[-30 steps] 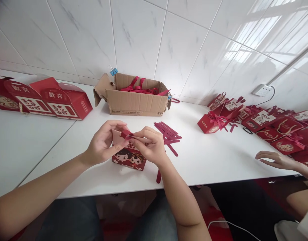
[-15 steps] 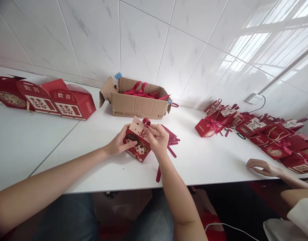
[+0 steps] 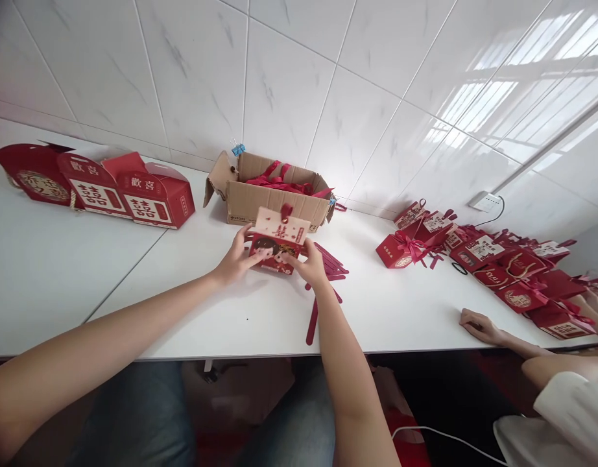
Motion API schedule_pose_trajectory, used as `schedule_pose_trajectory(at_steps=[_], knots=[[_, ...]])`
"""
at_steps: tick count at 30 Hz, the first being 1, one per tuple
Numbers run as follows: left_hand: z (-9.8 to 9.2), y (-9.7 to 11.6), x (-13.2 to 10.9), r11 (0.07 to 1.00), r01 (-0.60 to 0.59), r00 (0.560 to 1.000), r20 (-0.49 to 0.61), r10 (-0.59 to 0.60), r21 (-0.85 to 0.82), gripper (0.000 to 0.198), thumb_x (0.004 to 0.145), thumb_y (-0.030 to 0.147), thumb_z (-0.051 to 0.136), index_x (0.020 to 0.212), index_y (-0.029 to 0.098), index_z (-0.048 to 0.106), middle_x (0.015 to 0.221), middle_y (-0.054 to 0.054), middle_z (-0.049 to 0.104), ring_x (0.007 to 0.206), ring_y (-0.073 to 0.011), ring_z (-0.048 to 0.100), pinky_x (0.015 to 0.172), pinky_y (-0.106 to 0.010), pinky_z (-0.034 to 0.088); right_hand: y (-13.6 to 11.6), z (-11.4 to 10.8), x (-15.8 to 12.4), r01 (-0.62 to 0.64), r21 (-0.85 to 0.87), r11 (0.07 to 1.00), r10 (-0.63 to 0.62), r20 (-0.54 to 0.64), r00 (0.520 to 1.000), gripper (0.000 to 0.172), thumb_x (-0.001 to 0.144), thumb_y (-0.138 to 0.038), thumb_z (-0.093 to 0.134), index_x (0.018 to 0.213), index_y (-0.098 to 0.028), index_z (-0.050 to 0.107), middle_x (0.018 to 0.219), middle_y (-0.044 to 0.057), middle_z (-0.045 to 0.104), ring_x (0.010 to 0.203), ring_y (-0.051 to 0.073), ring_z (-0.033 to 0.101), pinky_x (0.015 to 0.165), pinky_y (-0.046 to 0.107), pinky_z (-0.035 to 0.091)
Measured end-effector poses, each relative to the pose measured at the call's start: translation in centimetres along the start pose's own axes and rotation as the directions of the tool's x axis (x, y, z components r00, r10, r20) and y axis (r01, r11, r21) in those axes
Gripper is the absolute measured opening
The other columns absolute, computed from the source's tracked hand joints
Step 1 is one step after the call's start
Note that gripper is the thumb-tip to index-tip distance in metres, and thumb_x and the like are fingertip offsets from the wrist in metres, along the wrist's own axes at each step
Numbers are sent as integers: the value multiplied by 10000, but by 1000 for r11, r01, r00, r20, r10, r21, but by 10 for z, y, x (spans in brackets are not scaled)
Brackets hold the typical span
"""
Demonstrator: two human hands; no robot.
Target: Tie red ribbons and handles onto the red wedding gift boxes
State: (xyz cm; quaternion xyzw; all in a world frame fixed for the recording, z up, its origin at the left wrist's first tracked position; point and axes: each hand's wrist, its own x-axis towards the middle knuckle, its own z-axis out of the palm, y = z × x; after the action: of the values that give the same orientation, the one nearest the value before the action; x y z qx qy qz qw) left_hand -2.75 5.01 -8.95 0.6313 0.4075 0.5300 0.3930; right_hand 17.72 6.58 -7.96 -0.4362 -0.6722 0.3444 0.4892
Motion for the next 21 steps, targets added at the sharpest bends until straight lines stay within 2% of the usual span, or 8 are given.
schedule_pose_trajectory(at_steps=[2,4,7,9,13,17,19,21], knots=[[0,0,-2,998,35,999,-3,-35,53,843,767,456,649,1414,224,160,1425,-167,274,1323,-303,327,1083,-538,296,1,-13,4,11,-84,996,-35,-290,957,485,732,-470,683,1092,-180,536,1048,70,674,944,201,658,844,367,537],[0,-2,-3,995,44,998,33,-47,87,901,760,454,648,1435,228,95,1444,-177,203,1319,-305,315,1081,-550,281,4,-32,6,-58,-211,976,-78,-585,807,467,796,-520,582,1104,-176,510,1071,85,653,951,205,640,827,361,532],[2,-5,-4,993,10,997,74,-19,122,947,745,434,659,1438,229,47,1437,-192,163,1299,-313,328,1066,-571,282,16,-67,6,-214,-289,933,-93,-769,632,529,776,-552,578,1117,-159,482,1152,146,597,1067,261,560,923,426,474],[3,-7,-4,990,-17,996,92,4,139,954,740,429,664,1437,249,38,1431,-187,161,1284,-321,340,1049,-591,291,30,-88,4,-321,-299,898,-62,-810,583,556,687,-548,667,1052,-157,515,1123,162,602,1127,313,506,963,470,438],[5,-11,-2,978,-49,991,131,23,201,962,728,387,668,1442,232,43,1417,-188,163,1264,-334,351,1042,-592,308,57,-111,1,-444,-270,854,42,-816,577,567,655,-553,680,1033,-159,527,1058,141,638,1005,294,582,884,449,493],[8,-15,-4,957,-117,985,152,79,265,938,708,308,670,1446,237,94,1413,-171,180,1279,-344,332,1047,-563,328,72,-115,4,-490,-289,822,57,-815,577,823,560,-546,751,1226,-175,441,1254,152,558,1206,325,480,1017,481,405],[9,-16,-5,948,-141,983,155,100,285,933,708,294,662,1449,230,99,1415,-175,179,1288,-350,319,1047,-556,335,75,-116,4,-471,-295,831,62,-793,606,888,548,-495,774,1285,-187,388,1312,143,519,1230,298,475,1037,440,401],[9,-18,-6,941,-153,981,159,109,302,928,713,288,651,1449,229,90,1422,-180,167,1295,-357,303,1047,-556,336,77,-116,4,-451,-277,848,98,-755,648,847,526,-424,799,1248,-187,424,1236,122,578,1117,268,569,972,389,466]])
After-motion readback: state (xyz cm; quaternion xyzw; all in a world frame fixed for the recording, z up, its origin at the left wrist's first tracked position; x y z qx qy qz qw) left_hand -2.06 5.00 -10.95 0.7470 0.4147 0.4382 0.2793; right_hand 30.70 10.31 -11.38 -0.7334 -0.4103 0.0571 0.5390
